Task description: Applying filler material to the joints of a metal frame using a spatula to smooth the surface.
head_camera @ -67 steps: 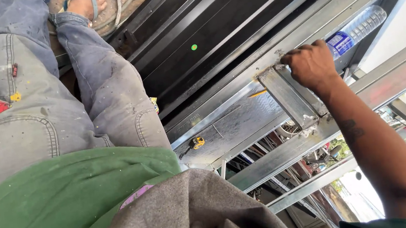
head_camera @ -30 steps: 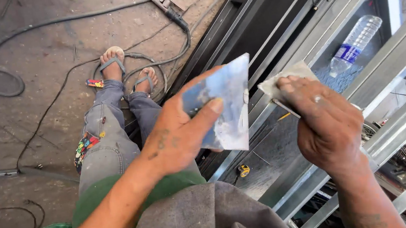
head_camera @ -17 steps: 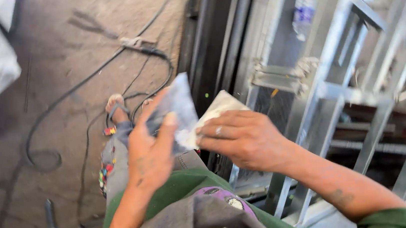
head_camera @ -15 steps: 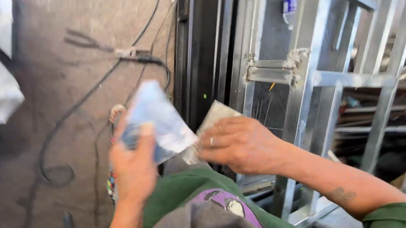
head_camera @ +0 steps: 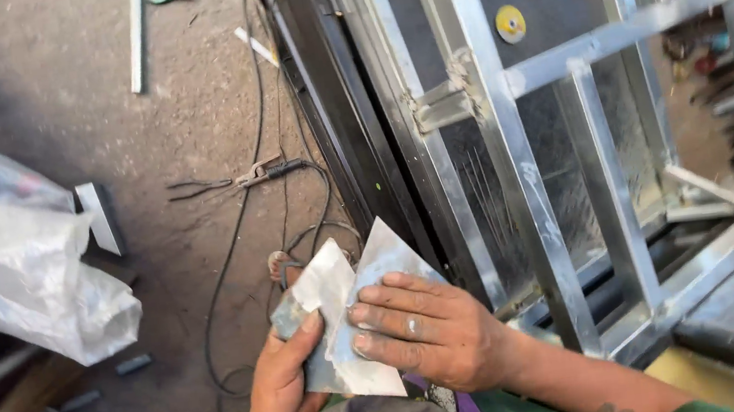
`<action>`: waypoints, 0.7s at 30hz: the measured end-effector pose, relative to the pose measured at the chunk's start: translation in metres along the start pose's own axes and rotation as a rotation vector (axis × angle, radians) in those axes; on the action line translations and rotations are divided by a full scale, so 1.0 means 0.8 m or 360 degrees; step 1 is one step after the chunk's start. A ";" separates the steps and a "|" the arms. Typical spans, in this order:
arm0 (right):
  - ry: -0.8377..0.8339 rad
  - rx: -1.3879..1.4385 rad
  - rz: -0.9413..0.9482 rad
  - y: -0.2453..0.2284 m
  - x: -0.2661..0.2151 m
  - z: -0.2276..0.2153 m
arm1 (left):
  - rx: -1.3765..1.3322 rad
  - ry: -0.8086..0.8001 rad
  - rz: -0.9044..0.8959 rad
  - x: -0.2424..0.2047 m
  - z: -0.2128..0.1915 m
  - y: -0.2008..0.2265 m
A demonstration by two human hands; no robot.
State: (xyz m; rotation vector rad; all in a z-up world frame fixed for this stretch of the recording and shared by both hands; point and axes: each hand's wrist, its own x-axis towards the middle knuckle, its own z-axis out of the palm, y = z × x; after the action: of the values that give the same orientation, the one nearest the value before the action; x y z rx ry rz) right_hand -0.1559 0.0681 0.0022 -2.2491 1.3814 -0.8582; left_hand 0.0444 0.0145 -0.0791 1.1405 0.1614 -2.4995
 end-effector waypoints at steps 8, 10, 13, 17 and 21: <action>0.0330 -0.0466 0.0254 0.037 -0.042 -0.068 | 0.0366 0.0092 0.0574 -0.003 0.020 0.007; 0.0497 -0.0382 0.0263 0.019 -0.062 -0.068 | 0.0458 0.0083 0.0533 0.009 0.058 -0.005; 0.0696 -0.0290 0.0304 0.010 -0.097 -0.046 | 0.0568 0.0117 0.0475 0.004 0.090 -0.033; 0.0578 -0.0260 0.0510 0.050 -0.154 -0.043 | 0.0587 -0.0053 0.0647 -0.053 0.151 -0.068; 0.0873 -0.0105 0.0753 0.033 -0.193 -0.078 | 0.1101 0.0046 0.0630 -0.029 0.210 -0.055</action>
State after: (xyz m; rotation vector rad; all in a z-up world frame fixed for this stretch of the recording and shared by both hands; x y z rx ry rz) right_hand -0.2665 0.1942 -0.0141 -1.6585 2.0907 -1.3136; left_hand -0.0771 0.0185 0.0471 1.2870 -0.8965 -2.2144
